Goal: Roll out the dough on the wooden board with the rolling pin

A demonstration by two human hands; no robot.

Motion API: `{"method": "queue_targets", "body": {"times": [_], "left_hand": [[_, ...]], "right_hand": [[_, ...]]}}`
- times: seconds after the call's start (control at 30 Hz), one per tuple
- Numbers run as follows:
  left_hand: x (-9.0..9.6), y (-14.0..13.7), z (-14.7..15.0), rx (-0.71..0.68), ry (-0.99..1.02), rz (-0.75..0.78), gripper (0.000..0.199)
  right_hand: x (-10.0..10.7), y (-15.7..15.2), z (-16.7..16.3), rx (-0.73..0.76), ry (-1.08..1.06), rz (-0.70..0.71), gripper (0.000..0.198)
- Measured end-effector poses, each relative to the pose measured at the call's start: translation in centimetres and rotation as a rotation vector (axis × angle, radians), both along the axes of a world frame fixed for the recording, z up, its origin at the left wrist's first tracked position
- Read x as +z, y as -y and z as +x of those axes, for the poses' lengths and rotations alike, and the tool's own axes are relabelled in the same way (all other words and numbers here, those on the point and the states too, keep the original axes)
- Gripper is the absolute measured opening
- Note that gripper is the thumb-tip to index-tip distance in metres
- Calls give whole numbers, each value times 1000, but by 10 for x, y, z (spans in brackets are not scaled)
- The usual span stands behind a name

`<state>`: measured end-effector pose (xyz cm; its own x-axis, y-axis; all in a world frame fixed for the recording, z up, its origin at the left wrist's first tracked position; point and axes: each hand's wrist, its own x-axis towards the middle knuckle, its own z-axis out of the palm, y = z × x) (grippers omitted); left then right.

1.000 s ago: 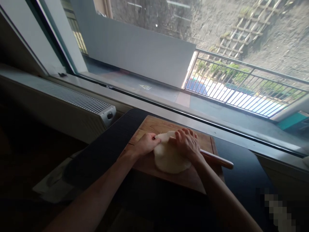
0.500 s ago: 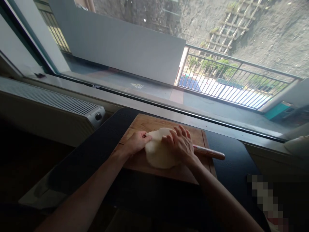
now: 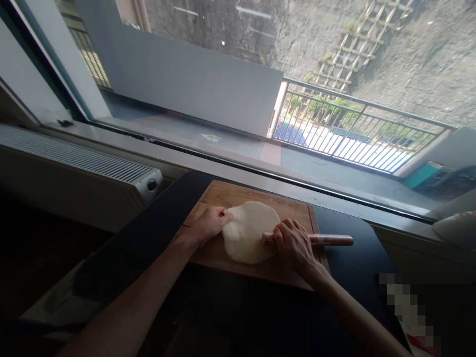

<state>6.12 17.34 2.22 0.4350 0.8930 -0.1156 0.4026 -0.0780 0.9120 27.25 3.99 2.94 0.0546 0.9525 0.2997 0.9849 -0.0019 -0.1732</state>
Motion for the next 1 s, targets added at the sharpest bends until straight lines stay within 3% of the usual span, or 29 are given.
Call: {"method": "queue_targets", "body": {"times": [0.13,0.23,0.3,0.4,0.47,0.53,0.63,0.77,0.87,1.0], "left_hand": [[0,0,0,3,3,-7,30],[1,1,0,10,13,-33,30],[2,1,0,7,11,-35,29],[5,3,0,6,14,-14,26],[6,4,1,16,22,-10,24],[6,4,1,19,33,-15,25],[4,5,1,8,36,-9,28],[6,2,-2,-14,-47,7,30],[18,-6,3,-2,-194,117,29],[35,-23,33,72,-324,219,27]], "right_hand": [[9,-63,22,-163,-57,28,22],[19,-103,18,-184,-70,95,30],[20,-103,5,-100,-56,144,32],[12,-65,-21,58,-31,139,33],[4,-38,-31,91,-4,91,32],[1,-30,-31,65,24,72,30],[7,-64,-16,-42,23,62,33],[20,-118,-1,-154,-60,-60,37],[17,-97,-12,-132,-68,-28,36],[2,-13,-36,8,-41,116,38]]}}
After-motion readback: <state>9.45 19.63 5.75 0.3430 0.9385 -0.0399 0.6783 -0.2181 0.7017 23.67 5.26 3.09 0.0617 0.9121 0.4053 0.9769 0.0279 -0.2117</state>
